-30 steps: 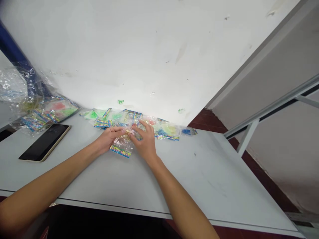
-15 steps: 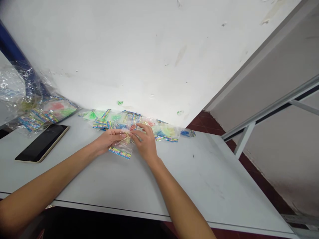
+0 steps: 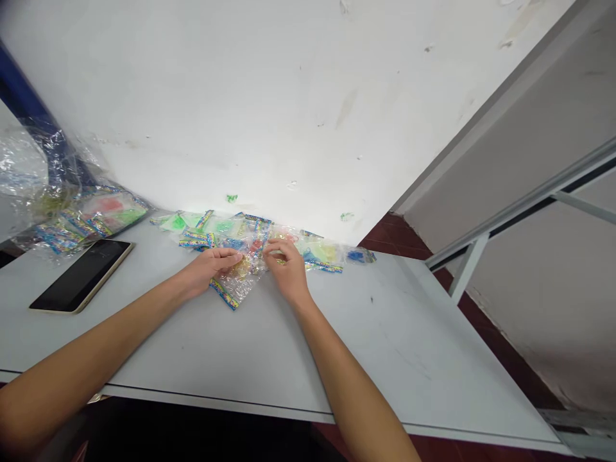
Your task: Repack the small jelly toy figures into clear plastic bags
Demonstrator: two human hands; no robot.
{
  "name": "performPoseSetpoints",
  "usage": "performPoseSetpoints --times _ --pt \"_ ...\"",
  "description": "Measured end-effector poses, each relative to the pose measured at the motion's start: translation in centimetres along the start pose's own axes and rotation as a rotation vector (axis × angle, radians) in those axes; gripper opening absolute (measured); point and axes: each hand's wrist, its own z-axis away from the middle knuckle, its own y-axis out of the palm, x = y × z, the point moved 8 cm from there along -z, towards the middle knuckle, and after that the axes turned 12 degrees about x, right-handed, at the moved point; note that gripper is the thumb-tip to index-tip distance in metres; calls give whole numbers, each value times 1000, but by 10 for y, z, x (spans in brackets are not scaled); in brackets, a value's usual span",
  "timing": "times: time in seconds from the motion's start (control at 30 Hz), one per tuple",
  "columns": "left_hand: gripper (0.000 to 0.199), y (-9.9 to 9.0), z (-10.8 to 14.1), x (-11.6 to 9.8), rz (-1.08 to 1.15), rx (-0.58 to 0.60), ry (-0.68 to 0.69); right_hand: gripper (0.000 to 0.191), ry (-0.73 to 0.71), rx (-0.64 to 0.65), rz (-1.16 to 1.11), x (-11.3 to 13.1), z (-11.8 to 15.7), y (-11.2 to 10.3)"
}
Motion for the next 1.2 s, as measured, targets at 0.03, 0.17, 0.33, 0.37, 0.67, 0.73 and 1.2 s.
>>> performPoseSetpoints --times 0.03,0.17,0.33,0.37,0.67,0.73,1.2 --pt "37 -2 0 0 -10 -12 4 12 0 17 -15 0 -1 0" --pt "44 -4 -4 3 -32 -11 17 13 125 152 -104 -2 -1 7" --pt "47 -2 -4 0 -62 5 29 23 205 274 -142 2 1 16" --pt "46 -1 -3 0 -64 9 23 28 223 294 -129 2 2 17" --pt "45 5 -1 -1 -143 34 21 20 285 510 -150 0 9 30" --pt "42 5 -1 -1 -145 39 23 19 291 493 -218 -3 8 28" --pt "46 5 1 -4 -57 104 28 26 420 237 -610 -18 7 16"
